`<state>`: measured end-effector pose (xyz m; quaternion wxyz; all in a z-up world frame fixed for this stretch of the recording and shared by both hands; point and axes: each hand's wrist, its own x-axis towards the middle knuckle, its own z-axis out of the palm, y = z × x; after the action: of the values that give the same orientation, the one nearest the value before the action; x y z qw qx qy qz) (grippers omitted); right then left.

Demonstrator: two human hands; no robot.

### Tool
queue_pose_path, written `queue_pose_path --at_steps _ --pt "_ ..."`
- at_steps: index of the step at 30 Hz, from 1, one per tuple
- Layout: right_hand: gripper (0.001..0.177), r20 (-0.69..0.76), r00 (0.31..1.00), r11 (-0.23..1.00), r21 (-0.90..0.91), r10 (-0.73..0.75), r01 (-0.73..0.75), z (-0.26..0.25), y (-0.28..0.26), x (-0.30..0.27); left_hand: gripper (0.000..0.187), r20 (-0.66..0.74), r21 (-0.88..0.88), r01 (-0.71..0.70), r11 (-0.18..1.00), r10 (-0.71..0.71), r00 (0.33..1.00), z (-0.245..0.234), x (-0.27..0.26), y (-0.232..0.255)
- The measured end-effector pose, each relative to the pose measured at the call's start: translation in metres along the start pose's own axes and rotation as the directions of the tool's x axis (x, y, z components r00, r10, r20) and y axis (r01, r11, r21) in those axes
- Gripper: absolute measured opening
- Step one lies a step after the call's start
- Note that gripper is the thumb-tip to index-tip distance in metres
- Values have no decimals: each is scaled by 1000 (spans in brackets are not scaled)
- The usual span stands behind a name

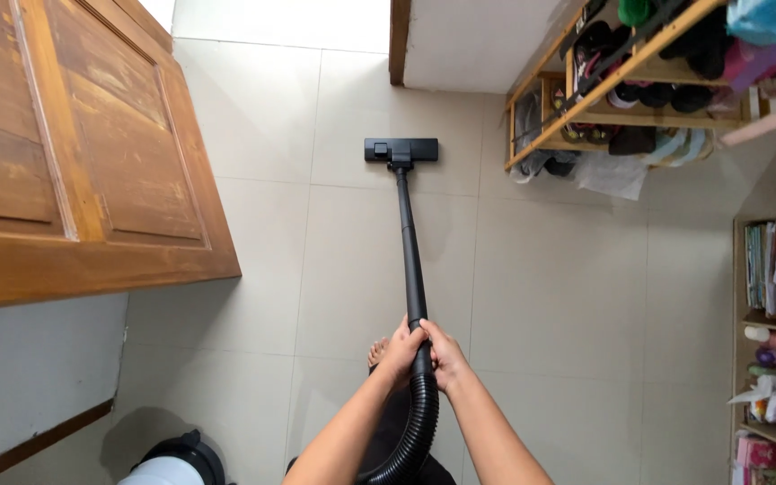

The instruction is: Vacuuming the floor of a room.

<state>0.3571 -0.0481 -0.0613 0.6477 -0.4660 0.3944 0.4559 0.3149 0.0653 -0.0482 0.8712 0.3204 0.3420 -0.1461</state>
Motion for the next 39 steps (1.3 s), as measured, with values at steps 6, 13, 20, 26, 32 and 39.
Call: queue_pose_path --at_steps 6,13,20,26,32,39 --pt "18 11 998 997 54 -62 61 8 -5 -4 68 11 -52 21 998 -21 1000 4 0 9" --pt "35 19 998 994 88 -66 64 20 -5 -19 75 54 -37 7 999 -5 999 -4 -4 11" --pt "41 27 996 992 92 -85 82 25 -12 -5 77 15 -30 31 999 -30 999 -2 9 22" --pt "30 46 986 986 32 -162 161 34 -46 53 57 9 27 -46 999 46 999 -14 76 34" --pt "21 29 987 987 6 -160 160 49 -68 75 42 -11 46 -29 998 30 999 -1 88 70" --pt "21 57 992 987 -105 -116 122 30 -32 73 30 -40 75 -48 996 51 998 -45 82 5"
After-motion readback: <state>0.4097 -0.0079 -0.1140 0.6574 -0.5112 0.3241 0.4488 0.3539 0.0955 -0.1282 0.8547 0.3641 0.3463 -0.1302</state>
